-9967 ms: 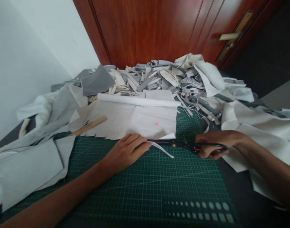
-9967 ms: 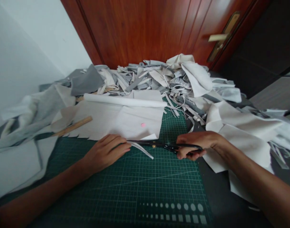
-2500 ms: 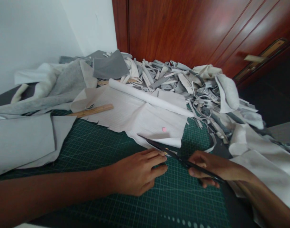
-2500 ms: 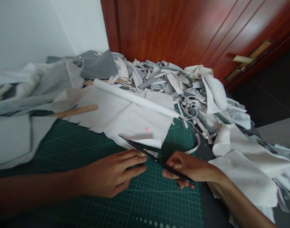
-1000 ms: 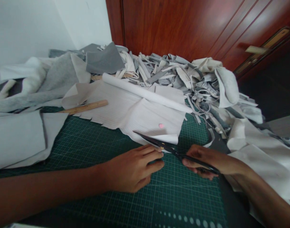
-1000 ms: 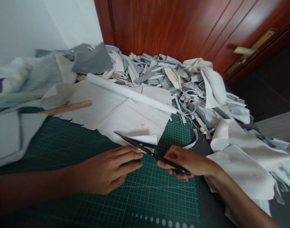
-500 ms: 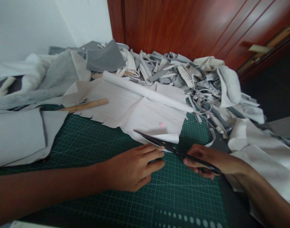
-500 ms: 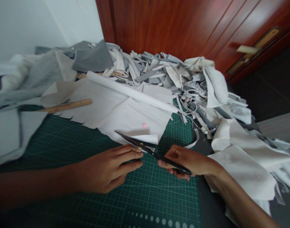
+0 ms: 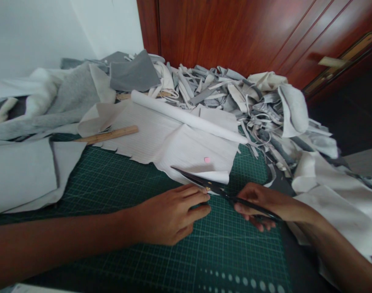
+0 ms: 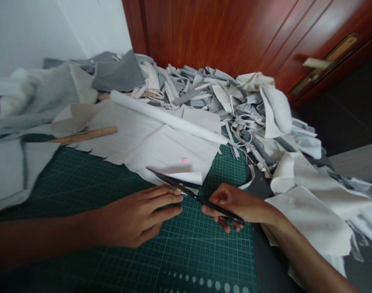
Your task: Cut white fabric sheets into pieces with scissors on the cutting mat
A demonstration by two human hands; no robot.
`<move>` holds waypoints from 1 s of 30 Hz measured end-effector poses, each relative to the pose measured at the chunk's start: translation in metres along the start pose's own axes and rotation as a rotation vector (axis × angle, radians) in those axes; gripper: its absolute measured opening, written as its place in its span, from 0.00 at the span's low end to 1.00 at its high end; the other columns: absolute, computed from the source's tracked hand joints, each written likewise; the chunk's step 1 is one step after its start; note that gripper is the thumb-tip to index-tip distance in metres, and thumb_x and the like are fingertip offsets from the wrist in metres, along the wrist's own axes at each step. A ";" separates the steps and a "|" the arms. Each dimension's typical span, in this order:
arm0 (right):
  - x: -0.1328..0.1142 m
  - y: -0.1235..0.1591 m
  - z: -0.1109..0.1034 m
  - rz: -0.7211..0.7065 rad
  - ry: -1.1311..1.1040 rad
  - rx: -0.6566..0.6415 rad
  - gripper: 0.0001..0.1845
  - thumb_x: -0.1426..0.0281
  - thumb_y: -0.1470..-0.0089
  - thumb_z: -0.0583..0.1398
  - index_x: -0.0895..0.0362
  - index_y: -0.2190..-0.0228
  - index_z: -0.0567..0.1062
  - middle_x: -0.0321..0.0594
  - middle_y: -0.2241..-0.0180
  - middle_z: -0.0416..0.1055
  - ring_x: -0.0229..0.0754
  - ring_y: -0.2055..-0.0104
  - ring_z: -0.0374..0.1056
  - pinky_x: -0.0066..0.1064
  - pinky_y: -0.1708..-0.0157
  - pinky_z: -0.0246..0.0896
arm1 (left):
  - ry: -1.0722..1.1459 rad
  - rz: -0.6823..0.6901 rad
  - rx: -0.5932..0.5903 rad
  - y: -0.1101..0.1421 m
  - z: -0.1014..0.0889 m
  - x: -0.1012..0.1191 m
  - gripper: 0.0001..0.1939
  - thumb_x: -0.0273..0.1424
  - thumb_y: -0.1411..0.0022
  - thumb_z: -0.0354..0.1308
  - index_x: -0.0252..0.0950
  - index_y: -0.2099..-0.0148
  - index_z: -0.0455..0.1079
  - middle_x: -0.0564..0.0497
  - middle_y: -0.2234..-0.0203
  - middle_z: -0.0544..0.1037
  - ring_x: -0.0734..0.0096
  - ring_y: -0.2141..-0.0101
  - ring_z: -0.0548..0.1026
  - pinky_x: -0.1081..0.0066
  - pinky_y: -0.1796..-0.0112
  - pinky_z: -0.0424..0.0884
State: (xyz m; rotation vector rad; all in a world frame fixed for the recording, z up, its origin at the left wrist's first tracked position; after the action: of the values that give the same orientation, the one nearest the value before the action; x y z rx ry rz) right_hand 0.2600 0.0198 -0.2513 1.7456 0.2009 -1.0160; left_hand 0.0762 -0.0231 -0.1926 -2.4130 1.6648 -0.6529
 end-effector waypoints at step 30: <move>-0.009 0.003 -0.002 -0.057 0.022 -0.025 0.28 0.46 0.47 0.66 0.59 0.76 0.70 0.30 0.82 0.67 0.26 0.87 0.55 0.17 0.89 0.50 | -0.020 -0.017 -0.045 -0.001 0.003 0.000 0.16 0.26 0.30 0.53 0.30 0.44 0.72 0.39 0.45 0.76 0.55 0.40 0.70 0.60 0.37 0.67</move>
State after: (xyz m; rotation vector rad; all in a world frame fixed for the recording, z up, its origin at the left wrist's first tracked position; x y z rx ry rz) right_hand 0.2576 0.0230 -0.2428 1.7375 0.2779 -1.0318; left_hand 0.0777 -0.0232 -0.1946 -2.4587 1.6705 -0.5982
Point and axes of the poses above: each hand's wrist, its own y-axis away from the middle knuckle, its own z-axis out of the palm, x = y × z, the point moved 8 cm from there along -y, towards the middle knuckle
